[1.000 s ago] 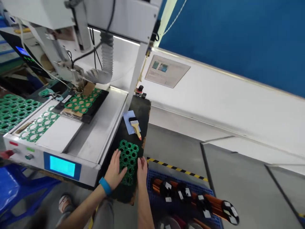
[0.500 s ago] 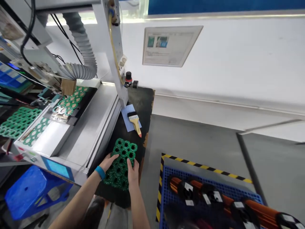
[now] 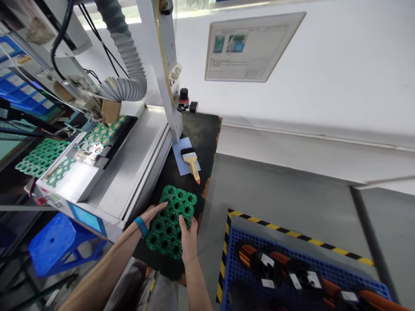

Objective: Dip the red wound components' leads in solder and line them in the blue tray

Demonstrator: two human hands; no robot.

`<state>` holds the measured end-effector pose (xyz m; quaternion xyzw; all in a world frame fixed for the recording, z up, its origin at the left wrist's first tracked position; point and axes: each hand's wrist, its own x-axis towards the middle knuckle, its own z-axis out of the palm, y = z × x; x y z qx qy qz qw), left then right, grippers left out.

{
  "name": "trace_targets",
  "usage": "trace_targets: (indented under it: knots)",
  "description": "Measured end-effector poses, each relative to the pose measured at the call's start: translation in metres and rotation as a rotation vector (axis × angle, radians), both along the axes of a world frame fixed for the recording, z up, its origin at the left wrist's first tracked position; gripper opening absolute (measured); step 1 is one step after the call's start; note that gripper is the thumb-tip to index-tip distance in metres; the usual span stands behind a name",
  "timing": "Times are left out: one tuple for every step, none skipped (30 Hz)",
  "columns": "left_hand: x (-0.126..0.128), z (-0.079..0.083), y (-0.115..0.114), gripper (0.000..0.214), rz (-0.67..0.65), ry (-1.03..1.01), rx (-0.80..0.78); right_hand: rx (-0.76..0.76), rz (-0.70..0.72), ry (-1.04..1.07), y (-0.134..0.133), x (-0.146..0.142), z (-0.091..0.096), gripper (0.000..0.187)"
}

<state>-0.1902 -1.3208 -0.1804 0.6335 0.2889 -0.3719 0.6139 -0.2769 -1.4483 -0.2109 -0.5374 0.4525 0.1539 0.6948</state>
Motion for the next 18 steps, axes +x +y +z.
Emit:
trace_targets:
  knots:
    - [-0.001, -0.001, -0.001, 0.056, -0.003, 0.003, -0.011, -0.003, -0.004, 0.006, -0.001, -0.001, 0.000, 0.095]
    - [-0.002, -0.001, -0.002, 0.056, -0.005, -0.004, -0.015, -0.002, -0.010, 0.008, -0.002, -0.002, 0.000, 0.095]
    - [-0.004, -0.002, -0.004, 0.057, 0.000, -0.022, -0.011, 0.003, -0.019, 0.006, -0.003, -0.004, 0.000, 0.094]
    - [-0.006, -0.002, -0.006, 0.060, 0.009, -0.048, 0.000, 0.012, -0.032, 0.007, -0.004, -0.006, 0.000, 0.094]
    - [-0.010, -0.002, -0.008, 0.064, 0.020, -0.083, 0.014, 0.027, -0.049, 0.010, -0.006, -0.008, -0.001, 0.095]
    - [-0.013, -0.001, -0.009, 0.068, 0.030, -0.123, 0.025, 0.051, -0.070, 0.006, -0.007, -0.011, -0.001, 0.096]
    - [-0.018, 0.001, -0.011, 0.072, 0.037, -0.163, 0.031, 0.093, -0.090, -0.019, -0.008, -0.014, -0.002, 0.095]
    - [-0.023, 0.004, -0.012, 0.076, 0.038, -0.200, 0.028, 0.145, -0.112, -0.066, -0.010, -0.018, -0.003, 0.093]
    - [-0.027, 0.008, -0.014, 0.078, 0.022, -0.246, 0.018, 0.200, -0.131, -0.129, -0.011, -0.021, -0.004, 0.088]
    - [-0.032, 0.013, -0.015, 0.079, -0.017, -0.302, 0.002, 0.255, -0.145, -0.200, -0.013, -0.024, -0.005, 0.084]
    - [-0.036, 0.018, -0.016, 0.080, -0.069, -0.367, -0.022, 0.301, -0.155, -0.271, -0.015, -0.027, -0.005, 0.080]
    - [-0.039, 0.024, -0.016, 0.079, -0.125, -0.434, -0.053, 0.322, -0.169, -0.330, -0.018, -0.030, -0.006, 0.077]
    - [-0.041, 0.030, -0.017, 0.078, -0.176, -0.498, -0.089, 0.323, -0.170, -0.376, -0.022, -0.031, -0.005, 0.077]
    - [-0.041, 0.035, -0.018, 0.077, -0.217, -0.552, -0.130, 0.300, -0.152, -0.423, -0.026, -0.033, -0.005, 0.076]
    - [-0.040, 0.040, -0.018, 0.077, -0.244, -0.592, -0.174, 0.265, -0.116, -0.476, -0.031, -0.033, -0.004, 0.075]
    - [-0.038, 0.043, -0.017, 0.078, -0.263, -0.619, -0.217, 0.224, -0.074, -0.527, -0.037, -0.033, -0.002, 0.073]
    - [-0.035, 0.046, -0.016, 0.079, -0.294, -0.650, -0.251, 0.188, -0.031, -0.568, -0.042, -0.032, -0.001, 0.072]
    - [-0.032, 0.047, -0.014, 0.082, -0.342, -0.688, -0.270, 0.154, 0.010, -0.600, -0.047, -0.031, 0.000, 0.072]
